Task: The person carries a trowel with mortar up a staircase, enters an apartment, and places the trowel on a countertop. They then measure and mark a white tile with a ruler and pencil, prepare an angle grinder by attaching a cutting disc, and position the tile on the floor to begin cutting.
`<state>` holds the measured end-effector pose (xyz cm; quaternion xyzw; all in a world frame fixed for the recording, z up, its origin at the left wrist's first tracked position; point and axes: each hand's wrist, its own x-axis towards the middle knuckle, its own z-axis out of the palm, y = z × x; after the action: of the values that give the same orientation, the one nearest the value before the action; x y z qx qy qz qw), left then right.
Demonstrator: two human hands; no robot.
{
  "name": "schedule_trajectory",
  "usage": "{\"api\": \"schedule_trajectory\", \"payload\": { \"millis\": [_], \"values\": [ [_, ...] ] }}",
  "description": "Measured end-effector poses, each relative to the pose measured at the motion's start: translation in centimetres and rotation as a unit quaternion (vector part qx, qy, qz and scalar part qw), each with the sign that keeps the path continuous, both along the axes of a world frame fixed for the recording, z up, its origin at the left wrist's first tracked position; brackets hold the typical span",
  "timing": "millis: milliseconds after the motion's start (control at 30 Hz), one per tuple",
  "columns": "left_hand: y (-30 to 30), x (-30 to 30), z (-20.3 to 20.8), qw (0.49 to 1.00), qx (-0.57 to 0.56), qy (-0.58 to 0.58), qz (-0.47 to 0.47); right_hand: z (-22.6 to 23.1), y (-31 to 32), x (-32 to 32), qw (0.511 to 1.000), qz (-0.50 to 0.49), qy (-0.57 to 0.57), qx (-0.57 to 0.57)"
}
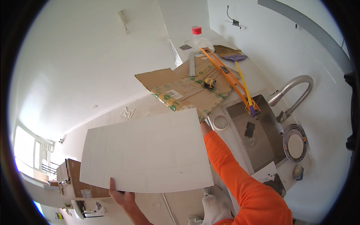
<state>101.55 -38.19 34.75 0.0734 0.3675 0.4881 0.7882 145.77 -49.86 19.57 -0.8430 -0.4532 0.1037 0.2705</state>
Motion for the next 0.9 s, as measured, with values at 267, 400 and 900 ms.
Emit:
{"api": "schedule_trajectory", "payload": {
  "millis": [267,400,900],
  "values": [
    [0.9,-4.9,-0.4,1.000,0.018,0.005,0.005,-4.4,2.1,-1.1,0.996,0.082,-0.014,0.040],
    [2.8,-6.6,-0.1,1.000,0.009,0.012,-0.011,-4.3,3.1,1.6,0.994,0.022,0.078,0.075],
    [-0.8,-20.3,-2.5,0.974,0.069,0.216,0.018,-6.3,2.3,8.2,0.875,-0.199,0.383,0.218]
  ]
}}
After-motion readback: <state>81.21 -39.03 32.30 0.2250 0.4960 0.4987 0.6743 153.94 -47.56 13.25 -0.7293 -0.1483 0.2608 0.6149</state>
